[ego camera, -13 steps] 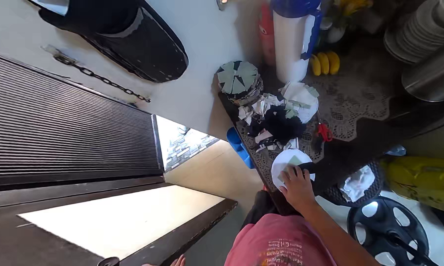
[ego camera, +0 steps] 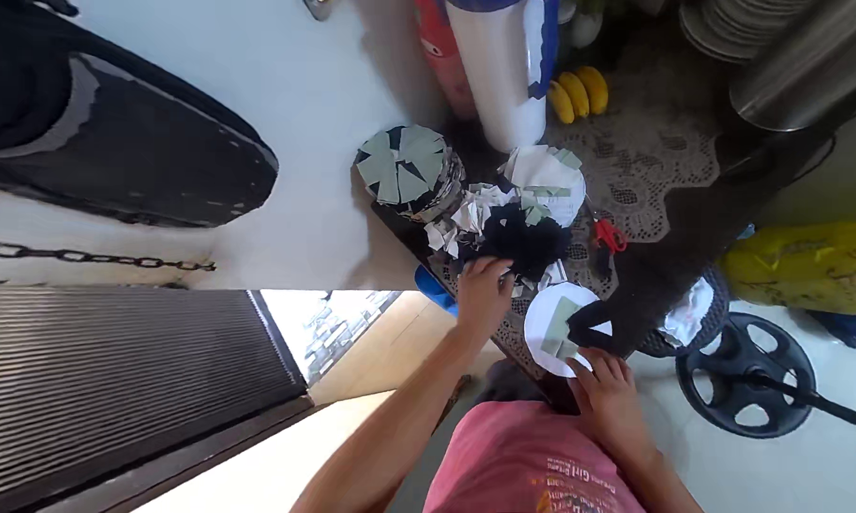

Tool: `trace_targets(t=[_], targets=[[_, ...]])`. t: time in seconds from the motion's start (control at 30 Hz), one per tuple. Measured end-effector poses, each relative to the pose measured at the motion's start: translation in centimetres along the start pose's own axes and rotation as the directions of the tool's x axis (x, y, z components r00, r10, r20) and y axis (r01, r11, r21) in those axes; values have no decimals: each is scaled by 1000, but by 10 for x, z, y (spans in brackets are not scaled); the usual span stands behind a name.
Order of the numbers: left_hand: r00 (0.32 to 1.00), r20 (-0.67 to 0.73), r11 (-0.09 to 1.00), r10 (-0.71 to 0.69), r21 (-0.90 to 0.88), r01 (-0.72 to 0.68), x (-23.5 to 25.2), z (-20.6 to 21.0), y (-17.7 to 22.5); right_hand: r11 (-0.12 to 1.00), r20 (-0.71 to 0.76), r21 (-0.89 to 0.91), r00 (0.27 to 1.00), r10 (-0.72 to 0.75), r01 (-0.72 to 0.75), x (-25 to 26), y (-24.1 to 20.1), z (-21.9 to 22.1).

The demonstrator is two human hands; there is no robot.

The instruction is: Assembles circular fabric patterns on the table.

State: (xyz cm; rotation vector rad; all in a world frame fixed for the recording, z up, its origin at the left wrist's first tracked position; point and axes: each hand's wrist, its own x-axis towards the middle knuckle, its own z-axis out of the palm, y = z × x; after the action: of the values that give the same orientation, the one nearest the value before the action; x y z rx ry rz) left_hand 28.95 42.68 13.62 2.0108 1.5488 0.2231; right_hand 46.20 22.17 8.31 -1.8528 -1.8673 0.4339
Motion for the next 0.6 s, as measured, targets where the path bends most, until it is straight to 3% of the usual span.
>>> trace_targets(t=[0.07,0.17,0.3,0.47,0.53,0.6], targets=[[996,69,987,57,147,-67,42,0,16,999,-53,-15,998,43,-44,-8,-4,3],[987,162,956,-7,289,-41,80,5,24,992,-91,-31,988,122,-125,-19,-11,7],[965,260,936,-33,347,-62,99,7,26,972,-144,-33,964,226,-233,-27,-19,9],[951,299,976,75,174,-131,102,-7,26,954,-177,-18,940,292,-300,-30,-23,11],[938,324,990,126,17,-139,101,-19,26,949,-187,11,931,312,-316,-30,-24,10],[925,357,976,132,-208,-59,93,-28,26,944,-182,64,926,330,-324,-24,-24,7]])
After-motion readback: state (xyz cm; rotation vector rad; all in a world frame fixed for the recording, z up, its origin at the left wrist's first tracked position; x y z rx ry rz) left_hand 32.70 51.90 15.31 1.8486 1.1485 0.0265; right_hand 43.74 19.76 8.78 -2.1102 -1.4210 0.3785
